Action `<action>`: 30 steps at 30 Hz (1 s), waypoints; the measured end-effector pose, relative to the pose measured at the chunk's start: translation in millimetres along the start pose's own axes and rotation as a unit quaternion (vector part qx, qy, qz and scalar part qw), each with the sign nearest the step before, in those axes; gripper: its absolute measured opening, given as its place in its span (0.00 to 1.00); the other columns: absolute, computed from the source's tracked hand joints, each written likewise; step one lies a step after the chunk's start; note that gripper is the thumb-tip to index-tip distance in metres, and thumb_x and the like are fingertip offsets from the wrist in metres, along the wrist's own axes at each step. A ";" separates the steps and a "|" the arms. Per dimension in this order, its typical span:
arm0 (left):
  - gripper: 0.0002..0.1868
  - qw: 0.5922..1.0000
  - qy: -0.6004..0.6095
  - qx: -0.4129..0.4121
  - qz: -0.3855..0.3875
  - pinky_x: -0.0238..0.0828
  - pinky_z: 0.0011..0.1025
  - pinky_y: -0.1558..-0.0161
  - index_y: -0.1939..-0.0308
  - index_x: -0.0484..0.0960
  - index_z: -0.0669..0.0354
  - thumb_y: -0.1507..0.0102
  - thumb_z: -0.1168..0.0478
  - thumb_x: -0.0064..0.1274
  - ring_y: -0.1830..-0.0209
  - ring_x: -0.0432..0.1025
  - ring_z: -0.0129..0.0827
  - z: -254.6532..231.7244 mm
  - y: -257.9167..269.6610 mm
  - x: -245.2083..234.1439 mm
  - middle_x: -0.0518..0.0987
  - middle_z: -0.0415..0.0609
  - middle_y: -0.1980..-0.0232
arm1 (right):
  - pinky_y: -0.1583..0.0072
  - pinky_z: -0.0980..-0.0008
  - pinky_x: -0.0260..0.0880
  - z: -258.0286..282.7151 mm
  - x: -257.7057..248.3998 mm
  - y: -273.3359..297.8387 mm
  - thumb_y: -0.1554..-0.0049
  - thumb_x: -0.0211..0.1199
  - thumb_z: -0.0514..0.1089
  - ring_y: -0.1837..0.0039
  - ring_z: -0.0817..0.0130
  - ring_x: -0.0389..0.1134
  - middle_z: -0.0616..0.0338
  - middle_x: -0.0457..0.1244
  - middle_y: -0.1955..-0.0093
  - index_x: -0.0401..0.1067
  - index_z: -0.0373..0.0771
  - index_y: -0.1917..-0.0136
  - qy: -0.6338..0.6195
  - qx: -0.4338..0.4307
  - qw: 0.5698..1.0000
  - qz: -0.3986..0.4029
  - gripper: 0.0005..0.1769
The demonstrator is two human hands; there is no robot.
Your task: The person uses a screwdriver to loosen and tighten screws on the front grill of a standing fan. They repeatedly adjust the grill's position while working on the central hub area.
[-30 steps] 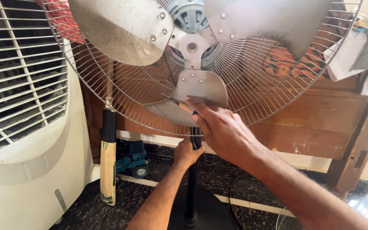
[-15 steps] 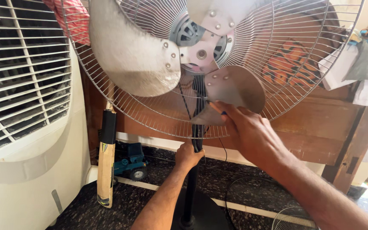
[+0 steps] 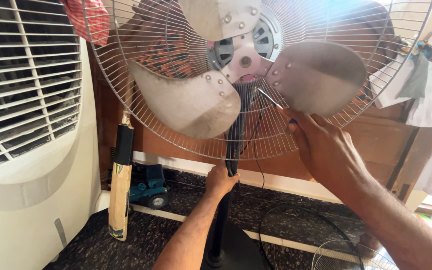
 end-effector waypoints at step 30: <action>0.29 1.000 -0.005 0.004 0.005 0.75 0.48 0.46 0.43 0.74 0.57 0.44 0.53 0.66 0.49 0.78 0.50 0.3 0.4 1.7 0.83 0.55 0.54 | 0.59 0.52 0.69 2.0 -37.3 -12.0 0.33 0.58 0.41 0.57 0.50 0.68 0.48 0.62 0.53 0.69 0.43 0.31 0.140 -0.046 0.983 -0.112 0.17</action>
Point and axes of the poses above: each hand's wrist, its own y-axis away from the middle knuckle, its own x-axis out of the palm, z = x × y, the point moved 3 cm from there along -y, towards the middle knuckle
